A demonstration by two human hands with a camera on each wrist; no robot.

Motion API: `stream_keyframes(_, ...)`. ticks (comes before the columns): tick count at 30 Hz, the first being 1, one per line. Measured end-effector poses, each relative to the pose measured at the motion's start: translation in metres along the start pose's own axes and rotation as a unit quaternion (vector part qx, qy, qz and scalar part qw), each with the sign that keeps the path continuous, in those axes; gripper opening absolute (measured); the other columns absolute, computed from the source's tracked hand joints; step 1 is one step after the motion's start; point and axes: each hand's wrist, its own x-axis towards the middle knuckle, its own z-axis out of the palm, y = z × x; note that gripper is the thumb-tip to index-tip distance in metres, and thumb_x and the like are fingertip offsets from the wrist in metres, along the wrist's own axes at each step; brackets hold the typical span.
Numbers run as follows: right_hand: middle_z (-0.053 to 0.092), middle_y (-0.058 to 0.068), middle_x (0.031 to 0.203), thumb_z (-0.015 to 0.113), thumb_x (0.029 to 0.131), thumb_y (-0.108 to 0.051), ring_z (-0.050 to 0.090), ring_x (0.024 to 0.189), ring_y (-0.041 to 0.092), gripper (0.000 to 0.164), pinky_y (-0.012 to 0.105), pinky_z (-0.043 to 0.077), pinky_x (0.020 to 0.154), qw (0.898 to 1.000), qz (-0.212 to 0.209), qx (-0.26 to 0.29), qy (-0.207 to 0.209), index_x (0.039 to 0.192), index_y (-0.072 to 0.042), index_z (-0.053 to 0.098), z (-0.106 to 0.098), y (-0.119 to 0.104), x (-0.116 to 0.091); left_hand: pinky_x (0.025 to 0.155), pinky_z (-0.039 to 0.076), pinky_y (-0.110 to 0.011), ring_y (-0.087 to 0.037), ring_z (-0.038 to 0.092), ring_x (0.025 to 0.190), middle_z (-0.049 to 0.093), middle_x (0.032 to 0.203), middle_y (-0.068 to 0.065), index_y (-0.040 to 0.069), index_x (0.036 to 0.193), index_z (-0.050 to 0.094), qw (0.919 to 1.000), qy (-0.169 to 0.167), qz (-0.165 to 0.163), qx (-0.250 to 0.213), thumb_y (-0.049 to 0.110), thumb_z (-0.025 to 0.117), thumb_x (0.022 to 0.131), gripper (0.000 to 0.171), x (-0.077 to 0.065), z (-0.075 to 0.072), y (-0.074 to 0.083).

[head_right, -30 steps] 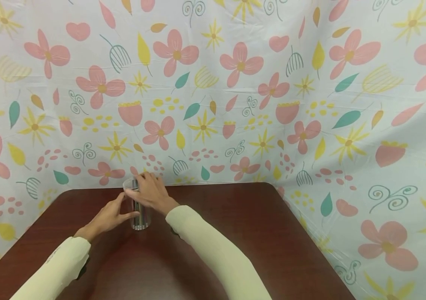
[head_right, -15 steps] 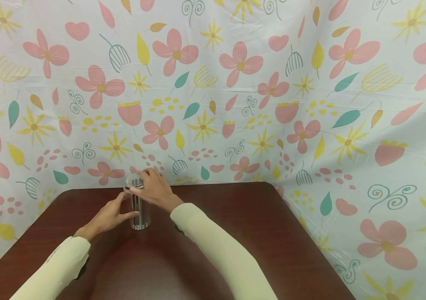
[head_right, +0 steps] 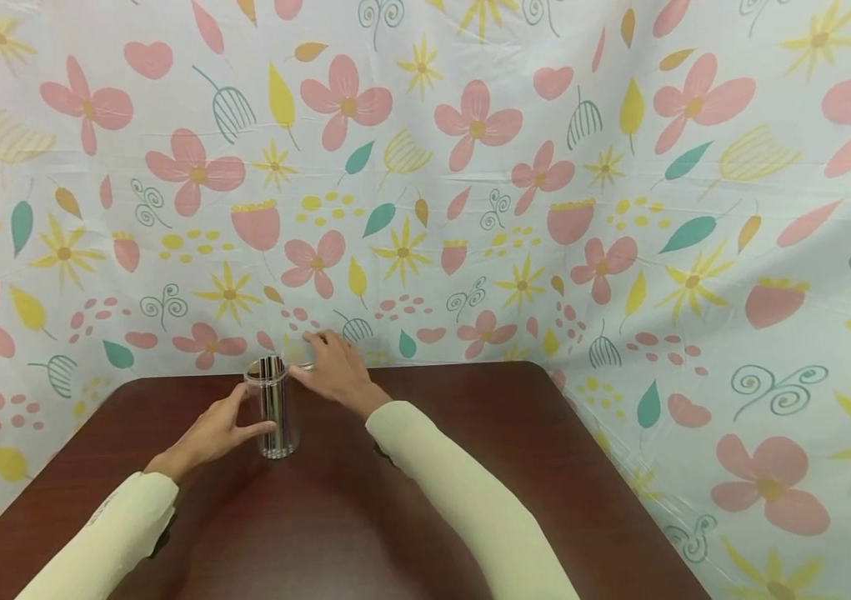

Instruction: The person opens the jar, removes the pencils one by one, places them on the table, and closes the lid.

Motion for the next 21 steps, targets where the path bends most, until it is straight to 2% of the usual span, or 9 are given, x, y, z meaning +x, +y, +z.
stream_keyframes(8,0.063,0.007,0.132,0.064,0.100,-0.054,0.064,0.109,0.021,0.063,0.037,0.055,0.091,0.999,-0.010,0.028,0.019,0.148,-0.014,0.057,0.007,0.017,-0.013,0.106,0.042,-0.066,-0.047,0.051,0.136,0.054,0.149,-0.024,0.006,0.152,0.036,1.0000,0.003,0.004,0.003,0.047,0.080,0.090,0.087,0.001,0.000,0.000)
stream_keyframes(14,0.067,0.002,0.129,0.067,0.096,-0.059,0.065,0.111,0.020,0.063,0.038,0.053,0.095,1.000,-0.023,-0.005,0.021,0.143,-0.016,0.063,0.022,0.026,-0.024,0.106,0.042,-0.067,-0.047,0.051,0.136,0.053,0.149,-0.025,0.005,0.152,0.035,1.0000,0.003,0.001,0.004,0.046,0.080,0.091,0.087,0.000,0.001,0.000)
stream_keyframes(18,0.070,0.002,0.123,0.071,0.093,-0.059,0.066,0.108,0.020,0.062,0.037,0.054,0.087,0.999,-0.028,-0.010,0.020,0.136,-0.015,0.068,0.032,0.029,-0.033,0.107,0.041,-0.067,-0.047,0.051,0.136,0.053,0.149,-0.025,0.006,0.153,0.034,1.0000,0.006,0.004,0.002,0.047,0.080,0.090,0.088,0.000,0.002,-0.001)
stream_keyframes(21,0.069,0.002,0.129,0.072,0.091,-0.061,0.065,0.114,0.021,0.066,0.039,0.054,0.089,1.000,-0.015,-0.011,0.002,0.138,-0.015,0.067,0.040,0.029,-0.040,0.107,0.041,-0.067,-0.047,0.051,0.136,0.053,0.149,-0.025,0.005,0.153,0.035,1.0000,0.007,0.005,0.002,0.047,0.080,0.090,0.087,-0.001,0.002,-0.001)
